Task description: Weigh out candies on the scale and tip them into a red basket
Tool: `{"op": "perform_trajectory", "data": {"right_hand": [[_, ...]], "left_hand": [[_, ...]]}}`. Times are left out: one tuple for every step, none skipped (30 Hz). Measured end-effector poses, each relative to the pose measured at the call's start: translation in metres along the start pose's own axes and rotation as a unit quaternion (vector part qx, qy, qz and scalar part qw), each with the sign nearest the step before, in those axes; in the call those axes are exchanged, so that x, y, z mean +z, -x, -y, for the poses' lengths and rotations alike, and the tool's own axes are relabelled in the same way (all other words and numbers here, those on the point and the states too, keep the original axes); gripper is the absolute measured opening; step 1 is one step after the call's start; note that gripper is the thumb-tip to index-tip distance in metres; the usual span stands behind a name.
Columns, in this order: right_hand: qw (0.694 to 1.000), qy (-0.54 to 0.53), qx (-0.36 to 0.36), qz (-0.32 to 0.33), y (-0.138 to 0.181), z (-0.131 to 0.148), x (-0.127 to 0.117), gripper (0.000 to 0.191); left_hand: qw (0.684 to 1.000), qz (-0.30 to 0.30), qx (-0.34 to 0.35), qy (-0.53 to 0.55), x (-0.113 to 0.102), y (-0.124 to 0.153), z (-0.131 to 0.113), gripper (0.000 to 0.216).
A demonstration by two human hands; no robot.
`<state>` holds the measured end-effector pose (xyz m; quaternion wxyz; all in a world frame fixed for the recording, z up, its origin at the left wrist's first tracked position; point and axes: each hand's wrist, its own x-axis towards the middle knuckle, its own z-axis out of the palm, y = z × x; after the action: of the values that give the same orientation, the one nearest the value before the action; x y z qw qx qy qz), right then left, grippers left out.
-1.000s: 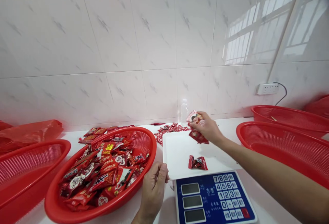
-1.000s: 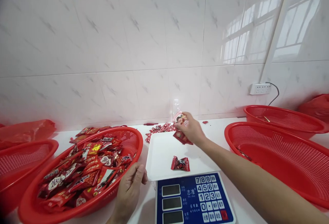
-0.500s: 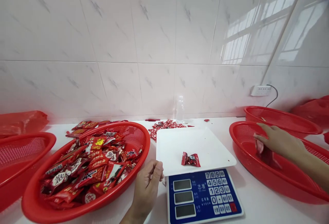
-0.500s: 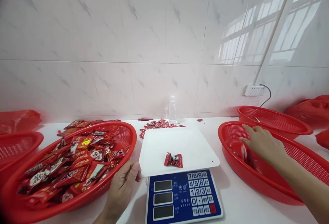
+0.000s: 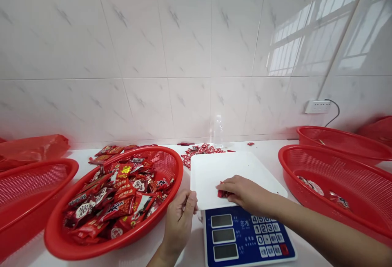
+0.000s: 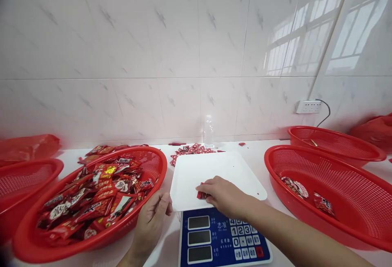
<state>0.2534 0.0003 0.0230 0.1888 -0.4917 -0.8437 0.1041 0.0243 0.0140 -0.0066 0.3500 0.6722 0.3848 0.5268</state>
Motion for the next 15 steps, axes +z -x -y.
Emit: {"op": "perform_trajectory", "data": {"right_hand": [[1.000,-0.002,-0.008,0.000,-0.002,0.001,0.001,0.034],[1.000,-0.002,-0.009,-0.005,-0.002,-0.001,0.001,0.031],[1.000,0.002,-0.004,-0.016,-0.001,-0.003,-0.001,0.030],[0.999,0.008,0.005,-0.031,0.003,-0.007,-0.005,0.030],[0.999,0.015,0.018,-0.049,0.009,-0.013,-0.010,0.032],[0.996,0.025,0.036,-0.076,0.016,-0.020,-0.016,0.034],[0.992,0.038,0.058,-0.109,0.026,-0.030,-0.024,0.036],[0.984,0.055,0.085,-0.149,0.037,-0.040,-0.031,0.036],[0.966,0.092,0.122,-0.208,0.050,-0.052,-0.039,0.034],[0.943,0.138,0.155,-0.259,0.064,-0.065,-0.045,0.033],[0.920,0.189,0.181,-0.290,0.079,-0.079,-0.051,0.034],[0.901,0.236,0.209,-0.298,0.093,-0.092,-0.054,0.037],[0.889,0.255,0.229,-0.304,0.105,-0.104,-0.056,0.040],[0.879,0.272,0.246,-0.305,0.116,-0.114,-0.055,0.043],[0.872,0.286,0.260,-0.301,0.124,-0.121,-0.053,0.045]], "left_hand": [[1.000,-0.001,0.000,0.002,0.000,0.000,0.001,0.037],[1.000,-0.002,0.000,0.003,0.000,0.000,0.001,0.037],[1.000,-0.002,0.001,0.004,0.000,0.001,0.001,0.037],[1.000,0.000,0.003,0.006,0.000,0.001,0.001,0.037],[1.000,0.004,0.005,0.010,0.000,0.002,0.001,0.037],[1.000,0.010,0.008,0.013,0.000,0.003,0.000,0.037],[1.000,0.016,0.012,0.017,0.000,0.004,-0.001,0.037],[0.999,0.022,0.015,0.018,0.000,0.005,-0.002,0.037],[0.999,0.028,0.019,0.018,0.001,0.006,-0.003,0.037],[0.999,0.031,0.023,0.015,0.001,0.007,-0.005,0.037],[0.999,0.033,0.027,0.009,0.001,0.007,-0.006,0.037],[0.999,0.034,0.030,0.003,0.001,0.008,-0.006,0.037],[0.999,0.035,0.033,-0.002,0.001,0.008,-0.007,0.037],[0.999,0.037,0.035,-0.005,0.001,0.008,-0.006,0.037],[0.999,0.038,0.036,-0.006,0.001,0.007,-0.006,0.037]]}}
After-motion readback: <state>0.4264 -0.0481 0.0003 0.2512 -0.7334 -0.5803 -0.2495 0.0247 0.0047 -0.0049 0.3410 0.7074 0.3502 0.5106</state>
